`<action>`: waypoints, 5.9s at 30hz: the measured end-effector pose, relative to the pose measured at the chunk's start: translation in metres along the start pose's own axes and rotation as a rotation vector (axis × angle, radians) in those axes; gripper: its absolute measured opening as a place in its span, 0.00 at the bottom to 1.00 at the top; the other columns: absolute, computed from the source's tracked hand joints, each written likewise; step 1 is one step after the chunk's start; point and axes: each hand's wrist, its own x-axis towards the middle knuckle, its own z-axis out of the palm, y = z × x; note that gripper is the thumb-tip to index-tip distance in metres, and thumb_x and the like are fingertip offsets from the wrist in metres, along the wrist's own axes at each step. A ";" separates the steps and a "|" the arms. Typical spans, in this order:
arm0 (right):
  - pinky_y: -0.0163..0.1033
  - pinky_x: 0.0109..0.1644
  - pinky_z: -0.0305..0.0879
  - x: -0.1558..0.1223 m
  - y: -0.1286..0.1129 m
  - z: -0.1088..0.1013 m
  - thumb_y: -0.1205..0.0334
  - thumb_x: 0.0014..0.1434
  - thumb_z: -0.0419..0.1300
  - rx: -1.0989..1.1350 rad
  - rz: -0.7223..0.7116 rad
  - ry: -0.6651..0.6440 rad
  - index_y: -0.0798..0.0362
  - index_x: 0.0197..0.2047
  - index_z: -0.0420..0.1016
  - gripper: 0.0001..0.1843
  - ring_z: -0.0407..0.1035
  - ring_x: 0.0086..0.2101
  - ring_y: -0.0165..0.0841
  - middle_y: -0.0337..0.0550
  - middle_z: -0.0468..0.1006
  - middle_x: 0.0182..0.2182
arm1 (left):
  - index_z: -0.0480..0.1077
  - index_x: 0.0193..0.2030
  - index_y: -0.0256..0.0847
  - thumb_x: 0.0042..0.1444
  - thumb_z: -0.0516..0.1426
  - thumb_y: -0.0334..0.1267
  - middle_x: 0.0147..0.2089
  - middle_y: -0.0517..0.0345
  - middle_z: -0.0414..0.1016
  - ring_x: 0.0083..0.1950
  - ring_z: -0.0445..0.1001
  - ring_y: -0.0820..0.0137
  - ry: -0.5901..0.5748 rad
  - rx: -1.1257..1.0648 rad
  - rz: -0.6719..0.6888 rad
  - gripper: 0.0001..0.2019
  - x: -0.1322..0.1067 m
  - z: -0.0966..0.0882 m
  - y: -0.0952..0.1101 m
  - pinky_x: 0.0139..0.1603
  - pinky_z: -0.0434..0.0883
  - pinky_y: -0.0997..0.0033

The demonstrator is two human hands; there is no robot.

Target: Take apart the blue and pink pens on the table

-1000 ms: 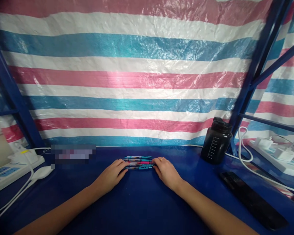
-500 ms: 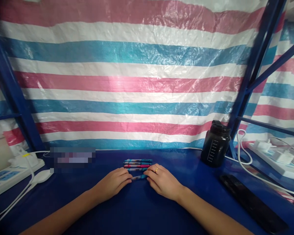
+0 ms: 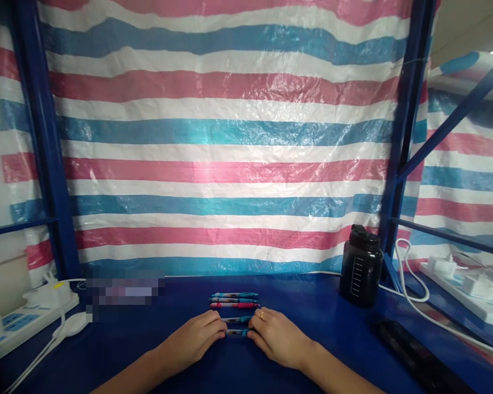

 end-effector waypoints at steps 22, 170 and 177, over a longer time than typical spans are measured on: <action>0.37 0.40 0.65 0.001 0.000 0.000 0.60 0.70 0.46 -0.021 -0.001 -0.043 0.53 0.40 0.67 0.12 0.70 0.35 0.35 0.43 0.74 0.35 | 0.64 0.41 0.42 0.66 0.46 0.35 0.38 0.59 0.75 0.33 0.76 0.67 -0.099 0.047 -0.087 0.07 0.000 -0.007 0.016 0.33 0.68 0.73; 0.39 0.41 0.67 -0.001 -0.018 0.007 0.61 0.65 0.56 0.078 0.021 0.070 0.54 0.42 0.70 0.06 0.69 0.39 0.37 0.44 0.74 0.38 | 0.63 0.37 0.42 0.69 0.44 0.39 0.31 0.61 0.77 0.29 0.77 0.65 -0.194 0.151 -0.030 0.11 0.000 -0.015 0.031 0.27 0.67 0.71; 0.40 0.44 0.66 0.002 -0.019 0.004 0.60 0.71 0.46 0.052 -0.014 0.008 0.53 0.41 0.72 0.15 0.68 0.38 0.35 0.43 0.74 0.36 | 0.63 0.39 0.42 0.68 0.45 0.37 0.33 0.61 0.77 0.32 0.78 0.63 -0.185 0.163 -0.020 0.09 0.000 -0.014 0.032 0.28 0.68 0.71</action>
